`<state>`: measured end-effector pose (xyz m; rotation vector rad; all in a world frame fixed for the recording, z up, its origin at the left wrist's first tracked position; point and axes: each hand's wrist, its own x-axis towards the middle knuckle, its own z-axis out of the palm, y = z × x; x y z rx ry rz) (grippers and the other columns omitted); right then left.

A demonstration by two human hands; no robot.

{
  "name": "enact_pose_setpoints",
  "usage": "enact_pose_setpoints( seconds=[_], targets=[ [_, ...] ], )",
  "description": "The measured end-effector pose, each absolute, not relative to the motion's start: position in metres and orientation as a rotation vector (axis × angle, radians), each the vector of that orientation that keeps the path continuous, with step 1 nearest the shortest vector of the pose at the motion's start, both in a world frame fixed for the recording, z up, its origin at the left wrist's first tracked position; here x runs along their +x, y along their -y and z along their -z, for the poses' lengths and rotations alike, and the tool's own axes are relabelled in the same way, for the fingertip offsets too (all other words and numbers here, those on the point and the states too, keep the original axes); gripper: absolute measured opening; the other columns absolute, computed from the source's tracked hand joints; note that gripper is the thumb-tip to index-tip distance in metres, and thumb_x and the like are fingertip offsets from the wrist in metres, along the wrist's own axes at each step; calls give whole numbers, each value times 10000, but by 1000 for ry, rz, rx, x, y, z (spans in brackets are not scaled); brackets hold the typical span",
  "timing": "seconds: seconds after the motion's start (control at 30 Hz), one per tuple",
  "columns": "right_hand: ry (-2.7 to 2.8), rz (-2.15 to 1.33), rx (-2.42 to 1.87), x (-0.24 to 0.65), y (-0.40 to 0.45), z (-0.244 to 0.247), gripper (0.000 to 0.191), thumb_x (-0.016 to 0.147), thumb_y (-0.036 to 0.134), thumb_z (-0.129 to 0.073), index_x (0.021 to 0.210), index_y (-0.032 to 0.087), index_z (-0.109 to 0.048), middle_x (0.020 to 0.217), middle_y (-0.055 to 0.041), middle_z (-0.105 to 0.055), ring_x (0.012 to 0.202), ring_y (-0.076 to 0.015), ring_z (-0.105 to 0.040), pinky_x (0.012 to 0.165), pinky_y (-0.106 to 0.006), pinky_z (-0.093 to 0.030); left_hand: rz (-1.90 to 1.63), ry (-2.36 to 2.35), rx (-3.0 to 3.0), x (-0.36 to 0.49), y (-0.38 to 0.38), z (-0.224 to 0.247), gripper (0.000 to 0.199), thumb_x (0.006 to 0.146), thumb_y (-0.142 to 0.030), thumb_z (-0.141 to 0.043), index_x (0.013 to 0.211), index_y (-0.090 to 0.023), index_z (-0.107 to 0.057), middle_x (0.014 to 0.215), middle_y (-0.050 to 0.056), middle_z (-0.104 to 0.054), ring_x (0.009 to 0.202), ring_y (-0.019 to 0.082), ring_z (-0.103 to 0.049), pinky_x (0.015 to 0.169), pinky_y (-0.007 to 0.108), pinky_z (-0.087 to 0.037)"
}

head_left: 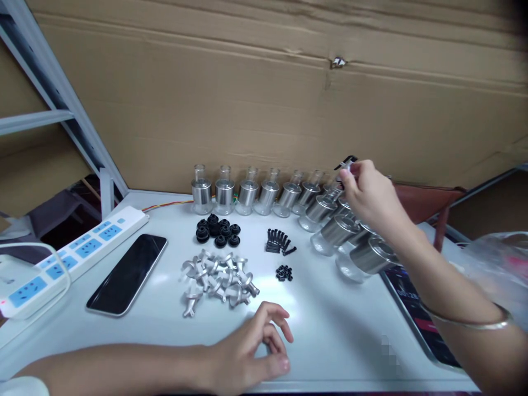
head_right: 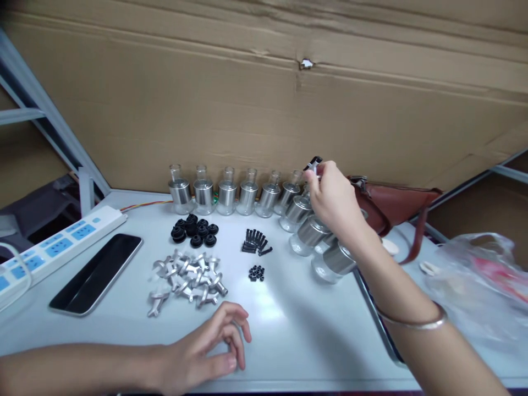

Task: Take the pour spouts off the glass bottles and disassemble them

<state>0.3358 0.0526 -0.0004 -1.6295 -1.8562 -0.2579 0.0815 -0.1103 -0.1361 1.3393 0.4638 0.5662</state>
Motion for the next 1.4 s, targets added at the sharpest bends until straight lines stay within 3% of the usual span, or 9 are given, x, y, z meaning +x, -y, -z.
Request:
enact_pose_setpoints(
  seconds=[0.1,0.17,0.33,0.47,0.63,0.8,0.97,1.17,1.4],
  targets=[
    [1878,238,-1486,317,-21,9,238,955,371,-418,891,159,-506,957,-153,-572,906,-239,-554,815,-369,-437,-581,-473,1299,83,110,135,494,877,-483,-580,1192,-228,-298,1081,65,-433,881,179,-544,859,418,-376],
    [1987,101,-1353,301,3,23,286,950,427,-430,816,189,-515,838,-74,-581,764,-184,-568,710,-310,-469,-590,-486,1256,84,110,136,529,860,-541,-586,1180,-232,-300,1076,58,-427,866,172,-554,842,405,-382],
    [2239,-1097,-825,270,44,64,262,894,420,-597,853,167,-650,908,-72,-681,835,-179,-645,776,-300,-505,-663,-458,1101,88,108,141,630,773,-628,-653,1141,-229,-335,1046,49,-435,797,156,-574,729,334,-412],
    [2141,-1416,-792,266,44,79,207,809,342,-697,914,168,-661,886,-47,-700,836,-174,-664,784,-278,-505,-709,-504,1019,91,107,139,668,769,-658,-637,1171,-200,-364,929,23,-510,712,135,-576,725,319,-412],
    [2230,-1272,-762,269,38,78,196,810,252,-661,987,175,-634,913,-46,-693,850,-168,-655,796,-281,-489,-673,-634,951,93,107,134,592,761,-696,-610,958,-163,-443,746,-3,-549,613,124,-559,666,291,-418],
    [2397,-826,-662,274,45,84,232,893,362,-579,966,149,-636,847,-84,-682,780,-189,-612,744,-321,-469,-577,-655,1010,91,107,132,612,710,-754,-598,745,-165,-437,682,-12,-506,547,87,-474,593,252,-381],
    [2396,-426,-484,277,49,94,374,970,421,-442,1058,105,-621,729,-78,-633,678,-185,-553,636,-325,-429,-554,-610,1030,89,107,131,557,738,-673,-653,844,-172,-435,751,-9,-506,604,98,-497,614,258,-398],
    [2426,-218,-409,274,51,98,402,980,422,-424,1058,84,-627,711,-74,-617,696,-191,-544,634,-326,-416,-566,-571,1013,89,110,135,726,764,-613,-678,1248,-213,-315,845,-9,-521,658,112,-533,685,299,-428],
    [2423,3,-398,272,54,99,420,1000,408,-397,884,92,-648,631,-54,-592,614,-165,-488,565,-300,-363,-506,-625,1064,89,110,136,628,734,-658,-671,1030,-166,-418,755,-17,-532,604,102,-519,618,267,-415]
  ],
)
